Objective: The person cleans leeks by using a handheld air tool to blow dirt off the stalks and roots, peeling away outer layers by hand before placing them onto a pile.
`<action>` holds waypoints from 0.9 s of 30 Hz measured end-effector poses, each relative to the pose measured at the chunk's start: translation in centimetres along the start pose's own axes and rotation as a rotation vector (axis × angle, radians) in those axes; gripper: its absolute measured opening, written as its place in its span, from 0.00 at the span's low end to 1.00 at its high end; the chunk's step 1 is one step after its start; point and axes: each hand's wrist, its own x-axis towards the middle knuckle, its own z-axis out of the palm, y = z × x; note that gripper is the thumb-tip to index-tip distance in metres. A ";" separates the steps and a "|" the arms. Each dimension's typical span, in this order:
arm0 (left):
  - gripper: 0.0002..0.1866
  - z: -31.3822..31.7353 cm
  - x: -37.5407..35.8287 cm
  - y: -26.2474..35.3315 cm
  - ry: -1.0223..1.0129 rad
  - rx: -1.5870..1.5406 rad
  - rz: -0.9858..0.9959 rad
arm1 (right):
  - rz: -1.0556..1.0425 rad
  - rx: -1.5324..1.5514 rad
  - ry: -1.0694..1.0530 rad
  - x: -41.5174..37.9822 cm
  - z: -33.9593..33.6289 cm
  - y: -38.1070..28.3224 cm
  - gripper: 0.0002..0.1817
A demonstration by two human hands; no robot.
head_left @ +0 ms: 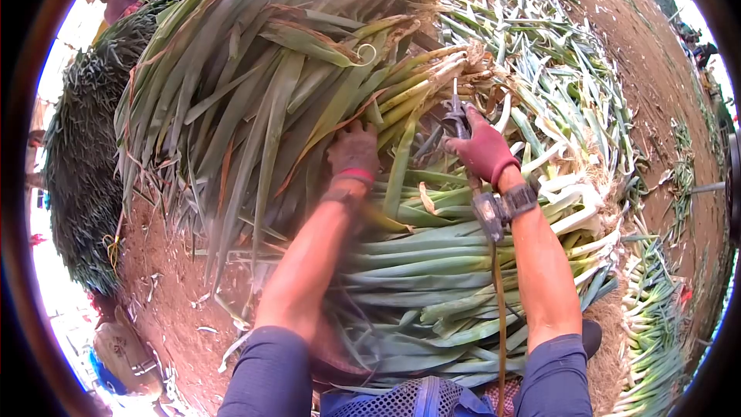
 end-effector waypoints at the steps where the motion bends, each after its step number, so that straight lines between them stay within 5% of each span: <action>1: 0.25 -0.3 0.4 0.1 -0.019 0.018 0.007 | 0.014 0.101 -0.072 -1.6 -0.8 -1.1 0.55; 7: 0.23 -1.7 0.4 0.5 -0.141 -0.028 -0.047 | -0.270 0.152 -0.058 -8.9 3.4 -0.8 0.55; 11: 0.27 -2.2 0.1 0.2 -0.207 -0.068 -0.042 | 0.026 0.223 -0.146 -7.0 1.5 -1.5 0.56; 14: 0.28 -3.7 -0.6 0.3 -0.263 -0.144 -0.062 | -0.091 0.197 -0.005 -5.9 2.5 0.2 0.57; 22: 0.28 -3.6 -1.0 -0.3 -0.238 -0.137 -0.003 | 0.052 0.164 -0.015 -2.8 0.3 -1.2 0.53; 27: 0.26 -4.1 -1.6 -0.6 -0.255 -0.171 0.032 | -0.036 0.116 -0.064 -4.7 1.2 1.0 0.55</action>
